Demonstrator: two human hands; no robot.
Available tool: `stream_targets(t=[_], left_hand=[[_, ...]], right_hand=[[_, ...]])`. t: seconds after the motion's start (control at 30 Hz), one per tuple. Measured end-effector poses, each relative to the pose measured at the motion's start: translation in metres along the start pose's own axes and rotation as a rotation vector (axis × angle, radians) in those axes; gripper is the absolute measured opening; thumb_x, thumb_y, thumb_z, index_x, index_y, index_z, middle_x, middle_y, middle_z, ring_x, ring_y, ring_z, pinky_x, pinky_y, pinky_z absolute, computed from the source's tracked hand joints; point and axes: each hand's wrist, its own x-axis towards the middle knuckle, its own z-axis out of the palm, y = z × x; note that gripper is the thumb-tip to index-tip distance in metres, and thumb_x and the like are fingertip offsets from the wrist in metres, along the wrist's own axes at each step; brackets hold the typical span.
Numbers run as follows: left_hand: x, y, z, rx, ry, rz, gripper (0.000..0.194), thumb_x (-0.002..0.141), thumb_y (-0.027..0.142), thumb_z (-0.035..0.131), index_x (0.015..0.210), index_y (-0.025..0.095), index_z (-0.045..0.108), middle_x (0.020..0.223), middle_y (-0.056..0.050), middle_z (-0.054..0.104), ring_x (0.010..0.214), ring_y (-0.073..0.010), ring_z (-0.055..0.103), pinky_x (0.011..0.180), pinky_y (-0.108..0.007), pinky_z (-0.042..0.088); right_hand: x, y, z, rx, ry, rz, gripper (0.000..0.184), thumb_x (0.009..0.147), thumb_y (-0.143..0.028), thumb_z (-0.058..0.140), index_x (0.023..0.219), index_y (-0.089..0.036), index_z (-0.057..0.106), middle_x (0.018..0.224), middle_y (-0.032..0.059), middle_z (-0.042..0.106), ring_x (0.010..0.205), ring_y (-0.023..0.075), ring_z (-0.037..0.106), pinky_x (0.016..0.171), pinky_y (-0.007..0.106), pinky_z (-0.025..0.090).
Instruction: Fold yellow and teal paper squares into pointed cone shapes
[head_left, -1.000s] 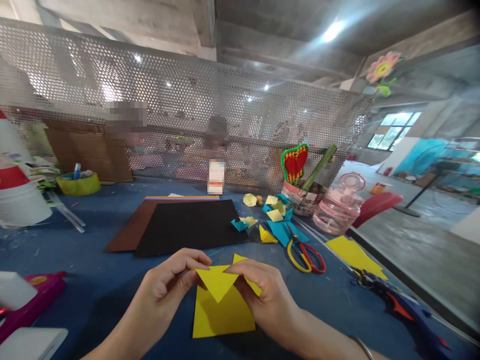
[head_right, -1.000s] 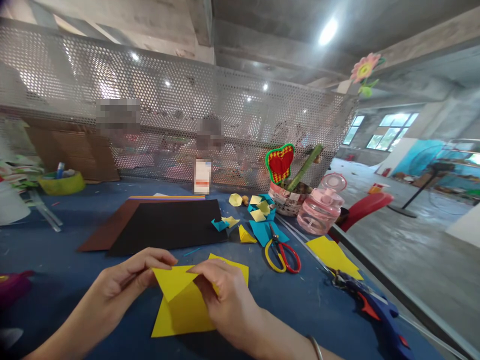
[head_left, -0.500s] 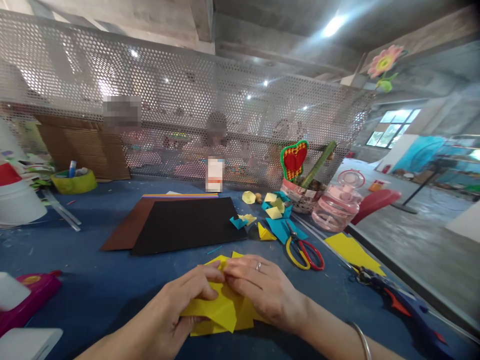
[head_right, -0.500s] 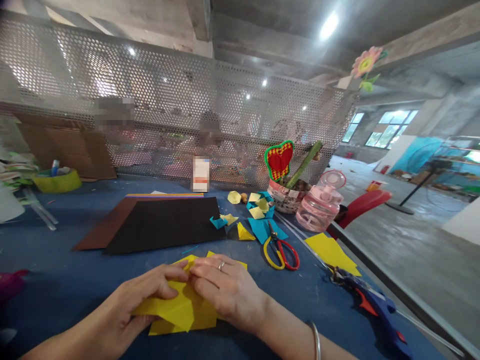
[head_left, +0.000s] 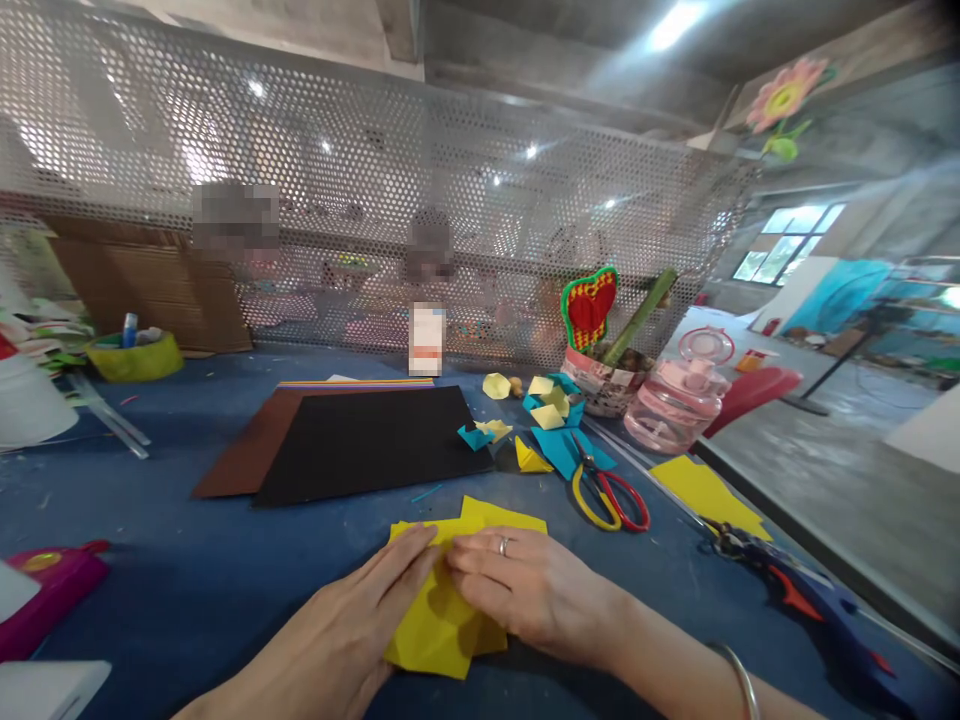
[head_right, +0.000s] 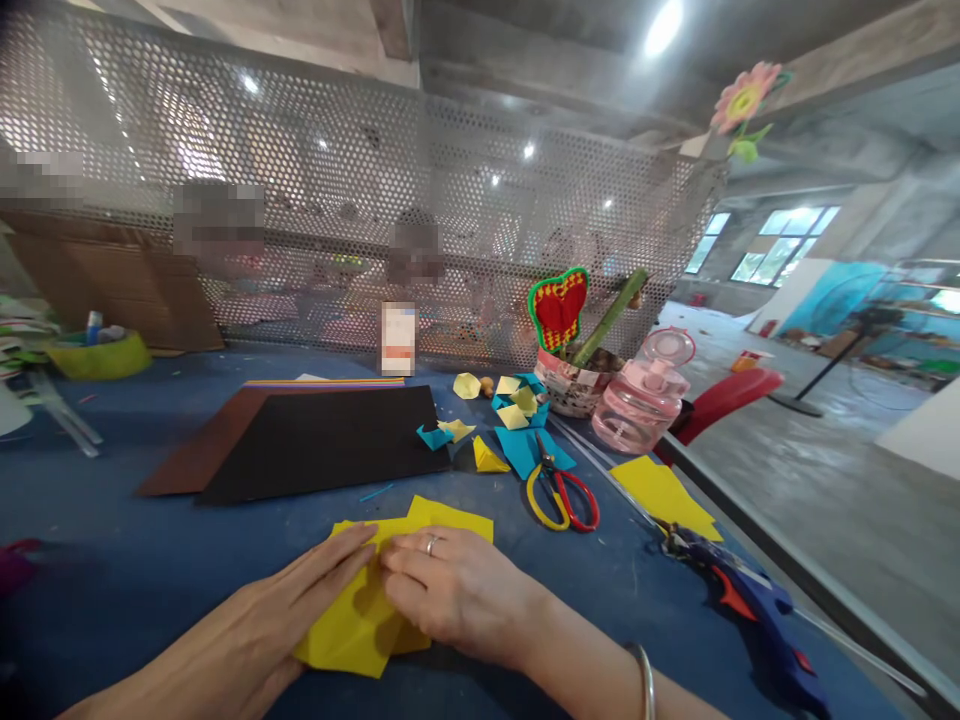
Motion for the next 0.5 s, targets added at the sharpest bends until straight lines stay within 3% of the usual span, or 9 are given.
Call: stream_targets(t=[0.17, 0.33, 0.5], left_hand=[[0.001, -0.001, -0.006, 0.001, -0.068, 0.011, 0.067, 0.072, -0.001, 0.044, 0.138, 0.013, 0.043, 0.142, -0.012, 0.048, 0.130, -0.0269, 0.045, 0.103, -0.039, 0.044], [0.000, -0.002, -0.009, -0.056, -0.075, -0.001, 0.063, 0.081, 0.007, 0.051, 0.141, 0.021, 0.040, 0.145, -0.009, 0.044, 0.131, -0.0259, 0.043, 0.105, -0.041, 0.040], [0.001, -0.004, -0.015, -0.073, -0.162, 0.010, 0.060, 0.088, 0.018, 0.052, 0.145, 0.025, 0.031, 0.148, -0.009, 0.036, 0.135, -0.0279, 0.037, 0.107, -0.052, 0.032]], right_hand=[[-0.004, 0.000, 0.002, 0.105, -0.043, 0.015, 0.030, 0.089, -0.007, 0.041, 0.113, -0.006, 0.059, 0.111, 0.0127, 0.069, 0.112, 0.0186, 0.060, 0.100, 0.030, 0.047], [-0.004, -0.001, 0.003, 0.116, -0.040, -0.027, 0.035, 0.090, -0.018, 0.047, 0.121, -0.004, 0.055, 0.115, 0.0140, 0.067, 0.115, 0.0206, 0.058, 0.101, 0.032, 0.047], [-0.005, -0.006, 0.004, 0.091, -0.003, -0.080, 0.025, 0.092, -0.013, 0.042, 0.106, -0.011, 0.063, 0.108, 0.0114, 0.070, 0.105, 0.0189, 0.062, 0.090, 0.030, 0.053]])
